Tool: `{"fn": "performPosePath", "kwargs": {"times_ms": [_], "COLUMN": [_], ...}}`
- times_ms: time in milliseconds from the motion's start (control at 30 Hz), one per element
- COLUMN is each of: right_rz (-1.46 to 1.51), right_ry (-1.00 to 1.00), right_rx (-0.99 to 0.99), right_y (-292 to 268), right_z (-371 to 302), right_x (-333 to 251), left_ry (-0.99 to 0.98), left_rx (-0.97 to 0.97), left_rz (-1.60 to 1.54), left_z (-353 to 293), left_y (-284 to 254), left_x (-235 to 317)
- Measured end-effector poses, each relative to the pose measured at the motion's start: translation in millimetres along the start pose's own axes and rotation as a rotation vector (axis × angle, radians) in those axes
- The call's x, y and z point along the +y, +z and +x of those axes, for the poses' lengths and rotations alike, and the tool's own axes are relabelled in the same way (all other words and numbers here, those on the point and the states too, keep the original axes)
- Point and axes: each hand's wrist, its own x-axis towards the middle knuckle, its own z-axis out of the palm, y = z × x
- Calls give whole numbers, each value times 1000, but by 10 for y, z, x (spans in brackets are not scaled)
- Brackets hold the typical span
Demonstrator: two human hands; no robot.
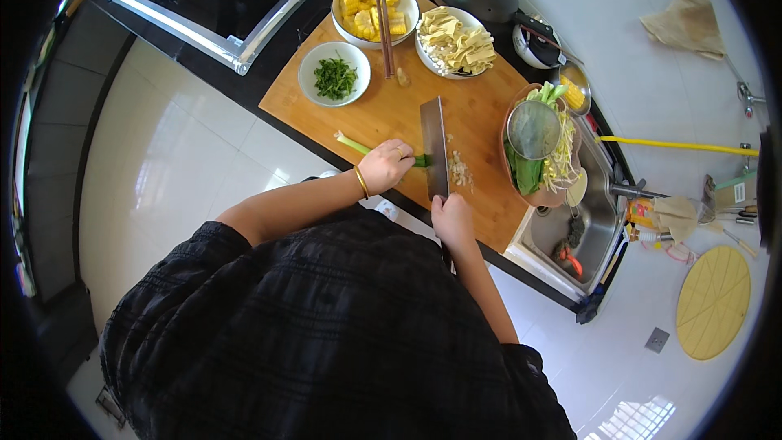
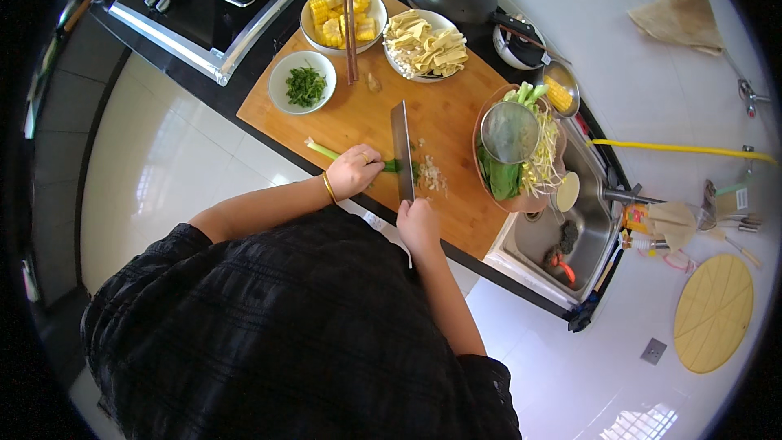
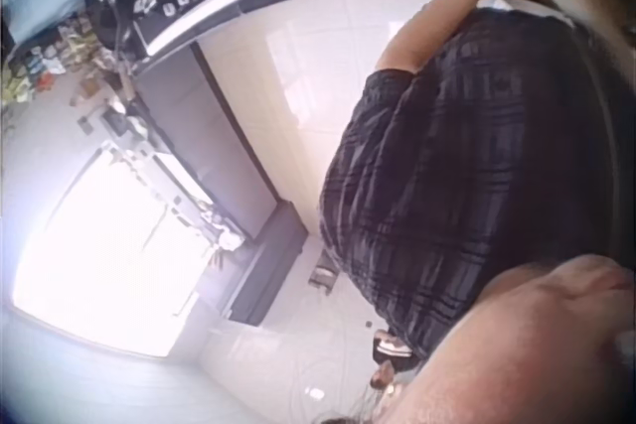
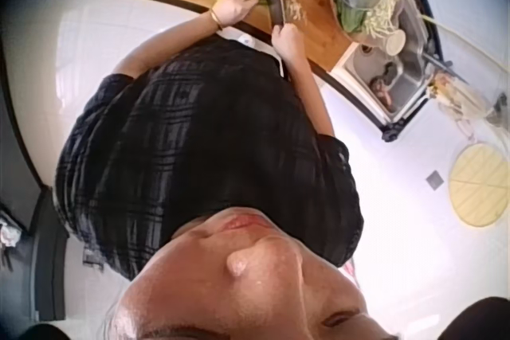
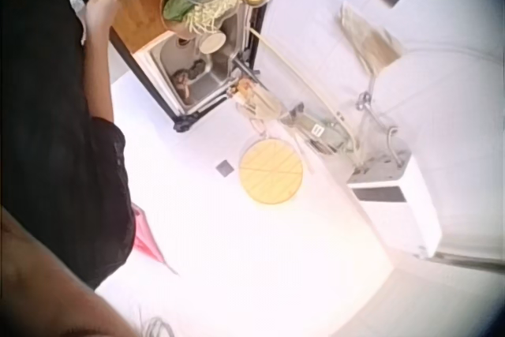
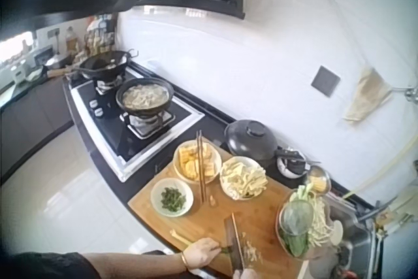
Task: The person washes green vegetables in a sink, then moves to a wooden cutting board to chop them with a cleaver. They transfer the chopped greens into a small white bowl. The person then retrieves a green onion, chops it into small pieces, and adds it to the same bowl.
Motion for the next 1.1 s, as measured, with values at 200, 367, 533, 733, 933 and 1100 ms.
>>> {"fn": "performPosePath", "kwargs": {"times_ms": [200, 367, 533, 733, 933, 1100], "right_rz": [343, 54, 9, 67, 17, -39], "right_ry": [215, -17, -61, -114, -87, -122], "right_rx": [-73, -20, -25, 132, 11, -6], "right_y": [-139, -126, -52, 159, -269, -144], "right_z": [142, 7, -12, 198, -53, -94], "right_x": [-190, 2, -5, -9, -199, -122], "left_ry": [4, -11, -30, -48, -65, -116], "left_rx": [8, -6, 13, -29, -2, -19], "left_rz": [25, 51, 18, 11, -65, -59], "left_z": [41, 54, 24, 61, 56, -10], "left_y": [-43, -53, -23, -70, -365, -230], "left_x": [21, 28, 32, 35, 87, 46]}}
